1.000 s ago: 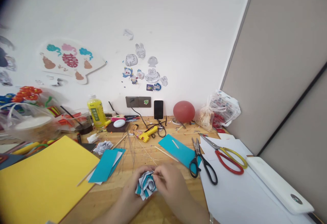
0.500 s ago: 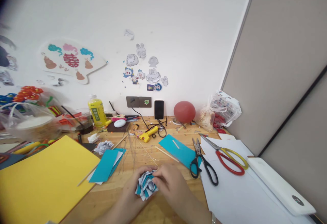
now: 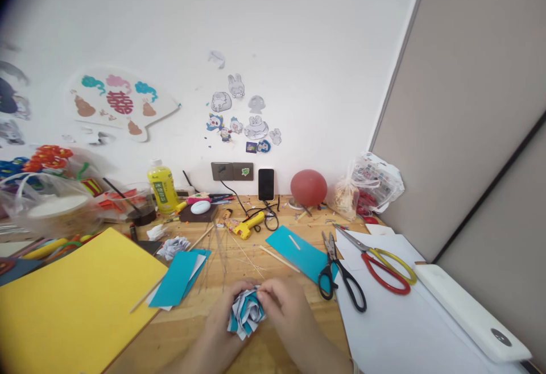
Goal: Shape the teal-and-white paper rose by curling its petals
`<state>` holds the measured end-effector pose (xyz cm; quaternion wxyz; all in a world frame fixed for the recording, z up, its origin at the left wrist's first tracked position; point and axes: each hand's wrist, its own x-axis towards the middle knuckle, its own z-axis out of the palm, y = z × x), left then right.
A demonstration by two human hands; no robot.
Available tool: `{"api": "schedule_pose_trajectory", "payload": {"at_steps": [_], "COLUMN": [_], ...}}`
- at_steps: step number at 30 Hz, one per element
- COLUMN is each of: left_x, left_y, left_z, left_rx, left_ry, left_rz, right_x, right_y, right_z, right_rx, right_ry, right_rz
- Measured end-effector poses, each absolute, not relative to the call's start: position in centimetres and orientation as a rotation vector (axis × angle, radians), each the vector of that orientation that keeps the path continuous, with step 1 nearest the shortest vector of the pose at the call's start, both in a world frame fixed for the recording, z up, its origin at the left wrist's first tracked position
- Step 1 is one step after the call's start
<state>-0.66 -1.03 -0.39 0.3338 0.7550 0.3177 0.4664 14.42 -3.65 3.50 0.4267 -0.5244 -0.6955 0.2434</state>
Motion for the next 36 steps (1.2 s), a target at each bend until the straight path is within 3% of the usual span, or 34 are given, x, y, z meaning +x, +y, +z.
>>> {"api": "schedule_pose_trajectory", "payload": {"at_steps": [11, 18, 22, 30, 36], "left_x": [-0.7, -0.7, -0.8, -0.9, -0.9], "left_y": [-1.3, -1.4, -1.5, -1.0, -1.3], "left_z": [0.0, -0.2, -0.1, -0.7, -1.6], "left_rx": [2.09, 2.047, 2.026, 1.991, 1.884], "left_ry": [0.83, 0.855, 0.924, 0.916, 0.985], "left_rz": [1.234, 1.254, 1.317, 1.444, 1.356], "right_x": [14.2, 14.4, 14.4, 14.3, 13.8], "right_y": [-3.9, -4.1, -4.2, -4.4, -4.4], "right_z": [2.6, 2.5, 3.2, 2.7, 2.2], "right_rx": [-1.289, -1.175, -1.21, -1.15, -1.083], "right_ry": [-1.853, -1.593, -1.411, -1.636, -1.62], "right_rz": [0.347, 0.555, 0.495, 0.408, 0.544]}}
